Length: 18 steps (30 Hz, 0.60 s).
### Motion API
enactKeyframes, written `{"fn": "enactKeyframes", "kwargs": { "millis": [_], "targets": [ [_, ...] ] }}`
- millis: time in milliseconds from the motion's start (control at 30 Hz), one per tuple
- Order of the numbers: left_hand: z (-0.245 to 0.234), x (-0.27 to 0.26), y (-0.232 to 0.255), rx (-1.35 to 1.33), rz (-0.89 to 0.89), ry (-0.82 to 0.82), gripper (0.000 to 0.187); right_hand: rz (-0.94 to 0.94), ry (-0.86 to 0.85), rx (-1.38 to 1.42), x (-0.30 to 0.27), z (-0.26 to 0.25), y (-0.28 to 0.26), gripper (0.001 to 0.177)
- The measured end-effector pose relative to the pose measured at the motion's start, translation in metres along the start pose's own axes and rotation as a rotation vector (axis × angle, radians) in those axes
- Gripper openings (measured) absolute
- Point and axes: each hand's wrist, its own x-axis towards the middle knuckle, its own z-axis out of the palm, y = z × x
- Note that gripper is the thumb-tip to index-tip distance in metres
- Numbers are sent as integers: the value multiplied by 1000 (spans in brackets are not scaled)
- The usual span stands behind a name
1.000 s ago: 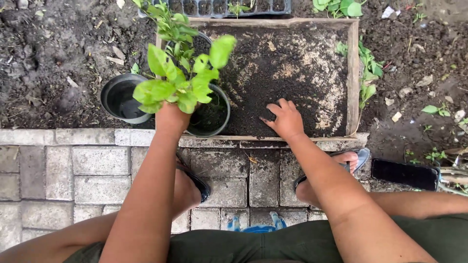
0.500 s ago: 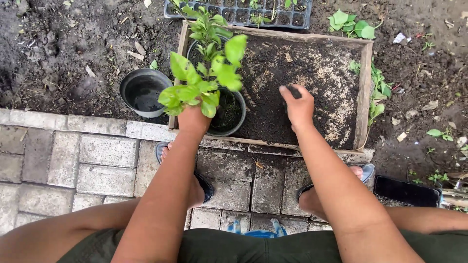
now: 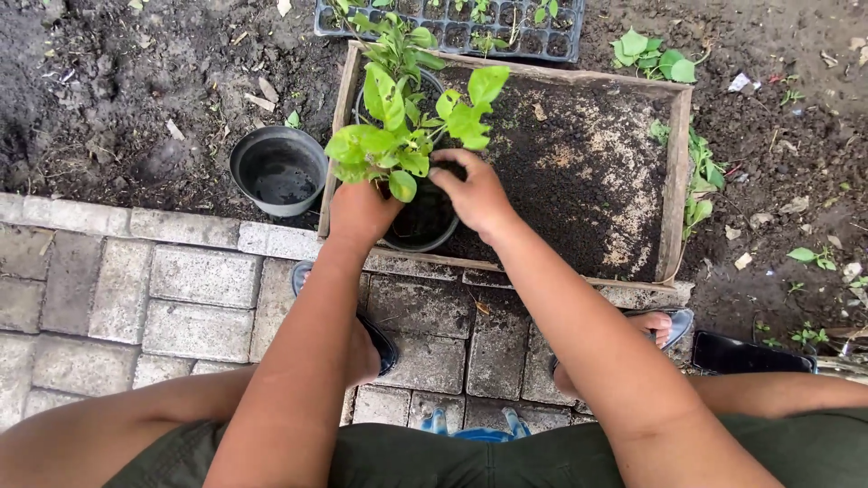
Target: The person plants small seedlings into a wooden tray filled with soil. They use their hands to dig holes, place the seedlings, and cover the roots with soil. The person also handles a black plastic pot and a seedling tray.
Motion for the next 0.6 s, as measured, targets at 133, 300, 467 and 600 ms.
{"fn": "enactKeyframes", "kwargs": {
  "millis": [133, 300, 467, 600],
  "targets": [
    [-2, -5, 1, -12, -9, 2, 35, 23, -144, 28, 7, 2, 6, 51],
    [1, -4, 5, -37, -25, -6, 35, -218, -6, -93, 10, -10, 24, 35],
    [-1, -12, 5, -63, -28, -19, 35, -288, 215, -280, -3, -67, 57, 32],
    [3, -20, 7, -86, -33, -40, 35, 67, 201, -532, -37, -101, 71, 73]
  ]
}}
